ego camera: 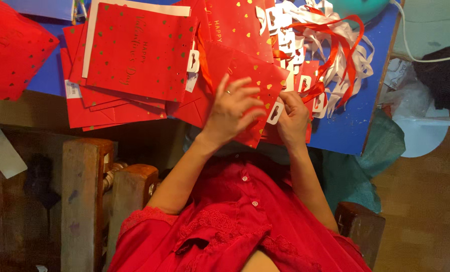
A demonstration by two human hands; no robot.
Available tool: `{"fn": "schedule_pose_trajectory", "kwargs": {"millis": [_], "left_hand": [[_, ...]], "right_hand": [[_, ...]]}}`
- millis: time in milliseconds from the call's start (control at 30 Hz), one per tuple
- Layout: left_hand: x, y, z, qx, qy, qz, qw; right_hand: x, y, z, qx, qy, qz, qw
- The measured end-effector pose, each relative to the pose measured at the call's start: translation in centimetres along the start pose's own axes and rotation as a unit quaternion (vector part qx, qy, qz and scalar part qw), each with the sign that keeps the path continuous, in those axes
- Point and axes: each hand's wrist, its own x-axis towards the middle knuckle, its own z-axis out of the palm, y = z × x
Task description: The person ties red and white ribbons onto red Valentine's Day gift bags. They thread the ribbon through the bag's handle, pull it taut, and tie a knot or bow, repeating the process for multiple bags.
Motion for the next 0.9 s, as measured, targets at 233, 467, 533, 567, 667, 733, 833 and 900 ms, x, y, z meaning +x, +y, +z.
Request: {"fn": "schedule_pose_trajectory", "kwargs": {"millis": [233, 467, 533, 567, 667, 733, 833, 900], "left_hand": [[-1.5, -1.7, 0.6, -0.058, -0.048, 0.011, 0.997], [-1.2, -0.9, 0.9, -0.091, -0.011, -0.035, 0.995], [-1.2, -1.0, 0.8, -0.107, -0.031, -0.068, 0.991], [-1.1, -1.1, 0.8, -0.118, -0.027, -0.067, 0.990], [-1.3, -1.6, 0.5, -0.145, -0.021, -0.063, 0.987], [-1.3, -2.1, 0.4, -0.157, -0.028, -0.058, 0.985], [-1.5, -2.2, 0.3, -0.184, -0.037, -0.069, 0.980], [-1.7, -2.2, 0.4, -0.187, -0.038, -0.065, 0.980]], "right_hand": [[0.2, -0.6, 0.4, 0.000, -0.006, -0.002, 1.000], [-1.6, -3.4, 0.6, -0.059, -0.018, 0.069, 0.996], [-2.1, -4.0, 0.3, -0.046, -0.047, 0.069, 0.995], [-2.1, -4.3, 0.1, -0.039, -0.062, 0.069, 0.995], [-2.1, -4.9, -0.5, -0.073, -0.128, 0.077, 0.986], [-2.1, -5.3, -0.6, -0.131, -0.150, 0.044, 0.979], [-2.1, -6.0, -0.6, -0.176, -0.174, -0.031, 0.968], [-2.2, -6.4, -0.5, -0.183, -0.177, -0.053, 0.965]]}}
